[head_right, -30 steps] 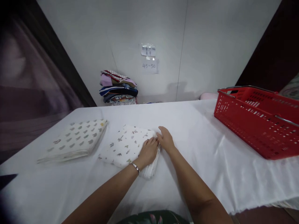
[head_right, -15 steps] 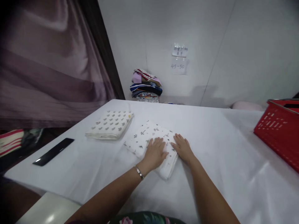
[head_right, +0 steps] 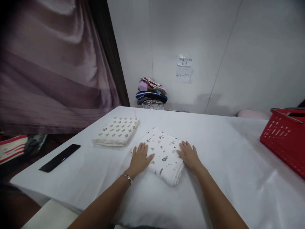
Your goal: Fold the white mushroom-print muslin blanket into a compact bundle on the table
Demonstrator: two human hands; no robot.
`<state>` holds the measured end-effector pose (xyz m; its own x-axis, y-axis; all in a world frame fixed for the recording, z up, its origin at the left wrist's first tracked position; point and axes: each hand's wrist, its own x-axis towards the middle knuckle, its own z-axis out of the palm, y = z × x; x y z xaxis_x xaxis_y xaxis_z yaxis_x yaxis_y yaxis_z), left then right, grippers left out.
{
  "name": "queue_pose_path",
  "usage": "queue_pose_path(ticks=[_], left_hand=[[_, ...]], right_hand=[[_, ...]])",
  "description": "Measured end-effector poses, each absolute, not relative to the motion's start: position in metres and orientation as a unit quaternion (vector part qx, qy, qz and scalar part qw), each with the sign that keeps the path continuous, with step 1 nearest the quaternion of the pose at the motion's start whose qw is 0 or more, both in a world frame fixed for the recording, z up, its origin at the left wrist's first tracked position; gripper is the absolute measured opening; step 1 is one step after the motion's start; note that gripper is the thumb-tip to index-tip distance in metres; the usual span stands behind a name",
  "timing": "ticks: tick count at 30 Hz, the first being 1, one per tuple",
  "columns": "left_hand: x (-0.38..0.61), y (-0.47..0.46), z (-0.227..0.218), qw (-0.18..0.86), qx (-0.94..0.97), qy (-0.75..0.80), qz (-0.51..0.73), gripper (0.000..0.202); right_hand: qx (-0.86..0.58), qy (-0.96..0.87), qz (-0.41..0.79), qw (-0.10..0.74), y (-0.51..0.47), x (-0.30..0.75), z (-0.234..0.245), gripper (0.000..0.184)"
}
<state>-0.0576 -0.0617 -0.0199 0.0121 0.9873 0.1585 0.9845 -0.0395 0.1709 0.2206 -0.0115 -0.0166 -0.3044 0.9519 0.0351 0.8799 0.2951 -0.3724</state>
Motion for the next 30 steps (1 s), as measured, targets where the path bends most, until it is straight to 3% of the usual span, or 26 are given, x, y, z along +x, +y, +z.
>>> queue_pose_path(ticks=[5, 10, 17, 24, 30], left_hand=[[-0.062, -0.051, -0.006, 0.056, 0.695, 0.709, 0.106, 0.074], [-0.072, -0.039, -0.011, 0.034, 0.681, 0.723, 0.110, 0.073], [-0.074, -0.030, -0.011, 0.076, 0.672, 0.733, 0.068, 0.079], [-0.044, 0.036, 0.006, 0.037, 0.745, 0.660, 0.094, 0.074], [-0.039, 0.075, -0.015, 0.053, 0.752, 0.654, 0.069, 0.074]], right_hand=[[-0.476, -0.862, 0.096, 0.147, -0.058, 0.195, 0.005, 0.056], [-0.353, -0.925, 0.058, 0.124, -0.103, 0.177, -0.020, 0.059], [-0.350, -0.926, -0.002, 0.141, -0.109, 0.178, -0.040, 0.063], [-0.345, -0.927, -0.019, 0.148, -0.109, 0.178, -0.043, 0.064], [-0.358, -0.923, -0.026, 0.137, -0.113, 0.176, -0.044, 0.065]])
